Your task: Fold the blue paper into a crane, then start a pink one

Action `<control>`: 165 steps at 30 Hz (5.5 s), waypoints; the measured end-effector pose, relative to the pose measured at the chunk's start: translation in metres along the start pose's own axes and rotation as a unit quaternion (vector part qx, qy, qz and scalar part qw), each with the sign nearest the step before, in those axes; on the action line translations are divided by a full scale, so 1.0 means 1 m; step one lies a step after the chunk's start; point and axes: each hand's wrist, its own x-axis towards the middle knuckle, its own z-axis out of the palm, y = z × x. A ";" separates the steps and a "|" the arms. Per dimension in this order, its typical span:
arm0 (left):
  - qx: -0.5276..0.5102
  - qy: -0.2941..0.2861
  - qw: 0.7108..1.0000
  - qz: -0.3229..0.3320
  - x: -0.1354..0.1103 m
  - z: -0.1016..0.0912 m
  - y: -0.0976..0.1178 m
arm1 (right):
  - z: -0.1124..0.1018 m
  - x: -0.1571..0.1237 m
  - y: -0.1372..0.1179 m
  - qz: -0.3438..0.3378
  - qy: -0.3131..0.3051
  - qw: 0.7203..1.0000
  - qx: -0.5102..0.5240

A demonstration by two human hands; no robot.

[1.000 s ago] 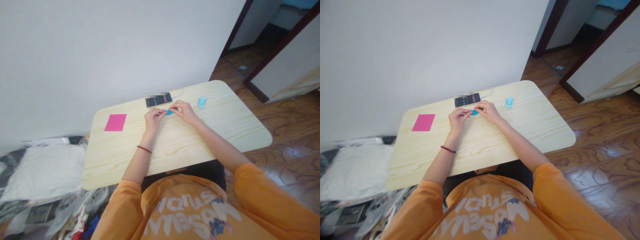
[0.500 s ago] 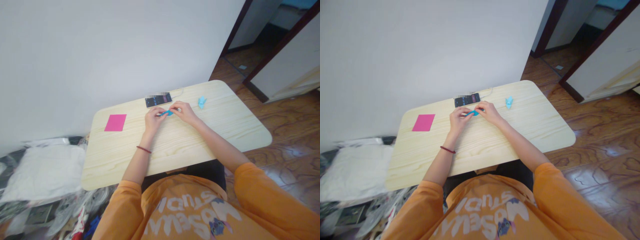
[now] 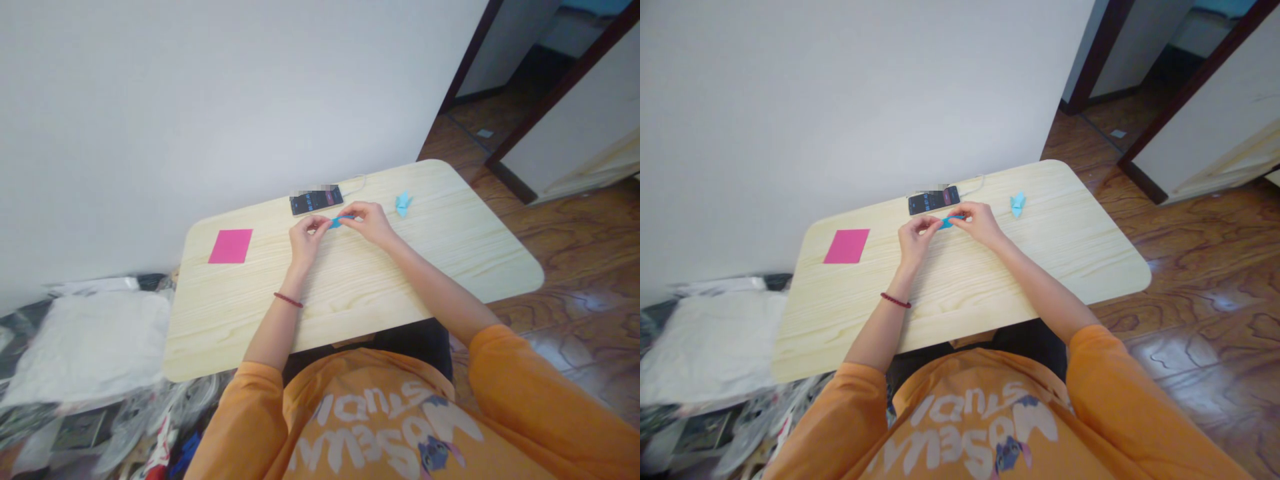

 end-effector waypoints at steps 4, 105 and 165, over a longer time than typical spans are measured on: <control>0.030 -0.004 0.999 0.041 -0.002 0.000 0.002 | 0.001 0.000 -0.002 -0.003 0.005 1.000 0.009; -0.281 0.051 0.931 -0.227 -0.015 0.028 0.002 | 0.011 -0.008 -0.012 -0.044 0.120 0.992 0.009; -0.270 0.047 0.940 -0.202 -0.010 0.021 0.007 | 0.004 -0.002 -0.014 0.227 -0.012 0.939 0.258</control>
